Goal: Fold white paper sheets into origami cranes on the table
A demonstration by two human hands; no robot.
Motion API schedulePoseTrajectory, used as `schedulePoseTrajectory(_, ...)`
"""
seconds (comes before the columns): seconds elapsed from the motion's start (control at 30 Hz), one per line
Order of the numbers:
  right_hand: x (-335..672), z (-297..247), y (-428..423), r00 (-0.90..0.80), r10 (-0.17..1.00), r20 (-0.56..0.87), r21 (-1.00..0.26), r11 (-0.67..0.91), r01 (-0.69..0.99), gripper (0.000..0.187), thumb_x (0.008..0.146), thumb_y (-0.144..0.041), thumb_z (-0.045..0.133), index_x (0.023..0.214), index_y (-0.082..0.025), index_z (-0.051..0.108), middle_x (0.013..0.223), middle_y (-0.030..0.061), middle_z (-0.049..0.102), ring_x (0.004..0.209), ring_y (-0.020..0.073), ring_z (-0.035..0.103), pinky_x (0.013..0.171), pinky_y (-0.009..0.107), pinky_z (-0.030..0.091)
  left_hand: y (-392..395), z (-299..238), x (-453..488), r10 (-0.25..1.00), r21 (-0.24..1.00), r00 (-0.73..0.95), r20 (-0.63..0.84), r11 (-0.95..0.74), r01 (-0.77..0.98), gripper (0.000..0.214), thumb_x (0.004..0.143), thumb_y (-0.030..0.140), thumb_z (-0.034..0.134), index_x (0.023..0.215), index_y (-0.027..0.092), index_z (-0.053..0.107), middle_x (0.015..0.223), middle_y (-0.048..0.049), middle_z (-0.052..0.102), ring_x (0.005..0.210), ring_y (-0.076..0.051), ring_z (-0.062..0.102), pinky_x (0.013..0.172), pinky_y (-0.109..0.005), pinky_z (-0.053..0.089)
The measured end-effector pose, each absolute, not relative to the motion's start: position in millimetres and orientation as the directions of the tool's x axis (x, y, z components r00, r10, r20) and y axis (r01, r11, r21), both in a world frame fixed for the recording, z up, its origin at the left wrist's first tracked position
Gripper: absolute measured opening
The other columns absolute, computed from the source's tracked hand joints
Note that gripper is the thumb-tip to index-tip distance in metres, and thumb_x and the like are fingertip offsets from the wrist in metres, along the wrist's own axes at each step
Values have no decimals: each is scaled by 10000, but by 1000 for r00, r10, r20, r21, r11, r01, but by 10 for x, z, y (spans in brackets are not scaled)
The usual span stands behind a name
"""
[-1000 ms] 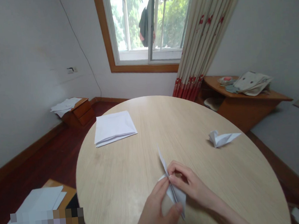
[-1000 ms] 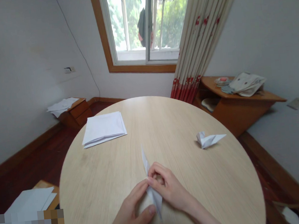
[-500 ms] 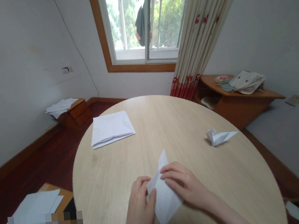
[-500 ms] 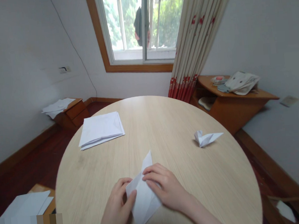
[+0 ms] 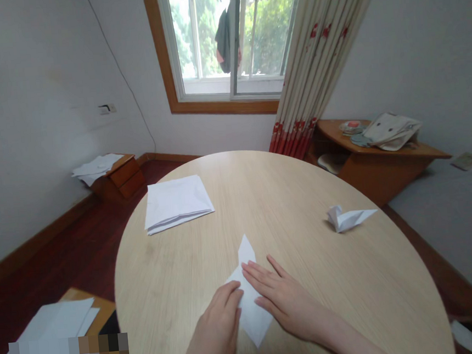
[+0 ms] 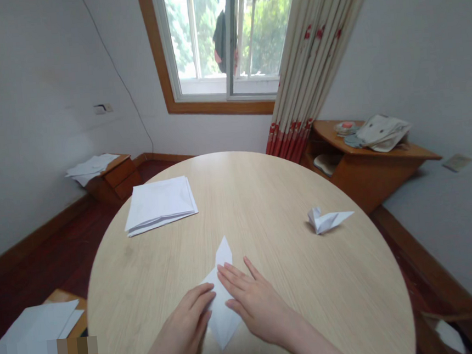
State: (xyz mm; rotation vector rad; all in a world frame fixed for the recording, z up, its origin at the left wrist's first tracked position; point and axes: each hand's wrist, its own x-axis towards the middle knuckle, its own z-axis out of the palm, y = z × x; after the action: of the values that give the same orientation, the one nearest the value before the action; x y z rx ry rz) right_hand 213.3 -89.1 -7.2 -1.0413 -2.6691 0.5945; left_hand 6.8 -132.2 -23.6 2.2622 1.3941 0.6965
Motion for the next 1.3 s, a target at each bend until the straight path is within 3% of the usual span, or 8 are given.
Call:
schedulePoseTrajectory(0.23,2164,-52,-888,-735,678,-4,-517,628,582,592,954,-280,462,1479,-267,190,1523,70,237,1404,218,214,1157,533,64,-1190,91,-18,848,493,531,-4,-460,738,462,698,246,777,1110,183,577,1284,-112,560,1153,-286,550,925,-425,499)
schedulePoseTrajectory(0.37,2225,0,-835,-754,653,-76,-600,574,558,856,787,-493,674,1470,-236,228,1518,121,223,1400,259,226,1157,527,24,-1171,188,52,828,429,559,-31,-494,756,640,547,395,876,1056,145,579,1206,-135,587,1095,-313,564,900,-432,498)
schedulePoseTrajectory(0.5,2266,-13,-804,-765,640,-76,-618,572,540,963,701,-537,726,1464,-193,250,1513,142,233,1396,263,240,1160,510,14,-1172,140,89,815,347,579,17,-548,761,591,566,483,841,974,138,589,1100,-128,625,995,-307,606,838,-418,518)
schedulePoseTrajectory(0.67,2282,-31,-794,-765,642,-48,-631,574,521,949,686,-519,748,1455,-214,283,1506,135,264,1388,265,264,1160,510,33,-1095,49,49,746,228,656,115,-663,713,396,798,543,618,852,152,588,936,-101,667,840,-254,665,719,-340,539)
schedulePoseTrajectory(0.83,2287,47,-811,-763,645,-21,-642,577,505,708,830,-396,649,1441,-253,323,1491,101,316,1381,240,283,1159,514,92,-1066,110,84,651,98,754,86,-759,644,315,1008,276,349,824,138,564,770,-73,644,659,-188,658,568,-247,504)
schedulePoseTrajectory(0.93,2286,39,-830,-763,646,17,-601,617,508,649,838,-220,586,1437,-234,338,1486,91,332,1379,218,291,1159,500,139,-1072,238,145,648,86,762,18,-760,644,205,941,215,394,856,129,559,776,-97,649,675,-218,655,579,-286,523)
schedulePoseTrajectory(1.03,2287,-29,-826,-755,653,67,-553,654,516,699,742,-55,505,1414,-206,389,1475,84,357,1365,196,323,1152,471,205,-1037,348,196,623,62,779,-77,-776,627,135,861,212,477,847,119,574,791,-111,665,696,-249,663,596,-324,535)
schedulePoseTrajectory(1.3,2307,-176,-749,-708,681,189,-544,672,501,573,801,-30,423,1335,-223,506,1404,55,484,1293,182,438,1103,437,337,-803,438,218,592,6,795,-136,-801,598,213,808,315,582,824,113,648,770,-123,695,677,-283,677,595,-352,521)
